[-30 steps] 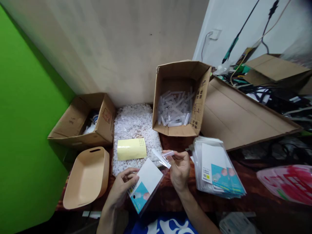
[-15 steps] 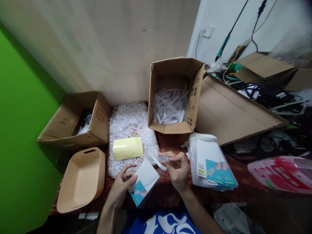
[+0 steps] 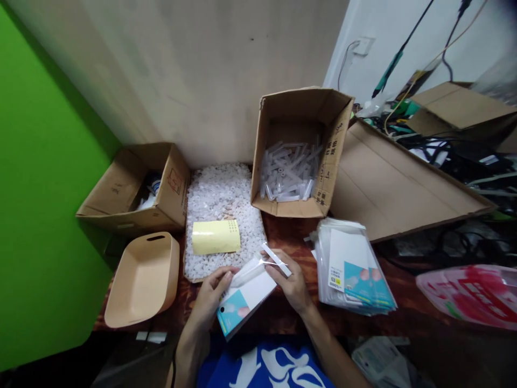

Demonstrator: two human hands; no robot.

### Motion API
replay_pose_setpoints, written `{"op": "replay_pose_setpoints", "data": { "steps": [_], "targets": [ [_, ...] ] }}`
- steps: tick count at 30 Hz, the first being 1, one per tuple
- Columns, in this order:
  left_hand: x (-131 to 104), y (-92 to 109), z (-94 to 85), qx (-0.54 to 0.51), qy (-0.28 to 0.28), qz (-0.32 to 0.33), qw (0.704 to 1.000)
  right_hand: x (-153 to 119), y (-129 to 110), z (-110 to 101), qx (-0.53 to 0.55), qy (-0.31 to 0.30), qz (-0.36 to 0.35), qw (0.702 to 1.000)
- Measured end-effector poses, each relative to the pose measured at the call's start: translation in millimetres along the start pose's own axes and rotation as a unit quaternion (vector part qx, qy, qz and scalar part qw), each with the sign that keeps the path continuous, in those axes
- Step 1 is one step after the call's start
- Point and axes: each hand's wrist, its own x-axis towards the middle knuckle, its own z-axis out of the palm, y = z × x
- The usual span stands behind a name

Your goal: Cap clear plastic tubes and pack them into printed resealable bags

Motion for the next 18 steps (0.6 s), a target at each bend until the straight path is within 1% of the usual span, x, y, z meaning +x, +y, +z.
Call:
{"op": "replay_pose_setpoints", "data": {
  "steps": [4,8,10,11,12,14,16,17,18],
  "targets": [
    [-2,1,4.5,0.034,-0.008,0.022,0.999,-4,6,-9,-0.024,-0.045,-0.025,0.998],
    [-1,1,6.4,0.056,-0.003,0.043,0.998,-8,11,-9,-0.027,-0.088,-0.01,0.996],
    [0,0,3.1,0.075,-0.003,0.052,0.996,-6,7,-7,-0.036,-0.092,-0.003,0.995],
    [0,-1,0.3,0.088,-0.005,0.06,0.994,-3,3,-7,-0.046,-0.076,-0.006,0.996],
    [1,-2,-3.0,0.103,-0.007,0.071,0.992,2,-2,-6,-0.061,-0.048,-0.016,0.997],
    [1,-5,-10.0,0.145,-0.014,0.102,0.984,18,-18,-6,-0.109,0.038,-0.053,0.992],
    [1,-10,-15.1,0.212,-0.032,0.135,0.967,43,-35,-7,-0.178,0.121,-0.097,0.972],
    [1,-13,-16.3,0.252,-0.046,0.15,0.955,60,-43,-8,-0.223,0.148,-0.108,0.957],
    [2,-16,-16.4,0.289,-0.062,0.167,0.94,77,-49,-9,-0.275,0.162,-0.108,0.942]
  ]
}}
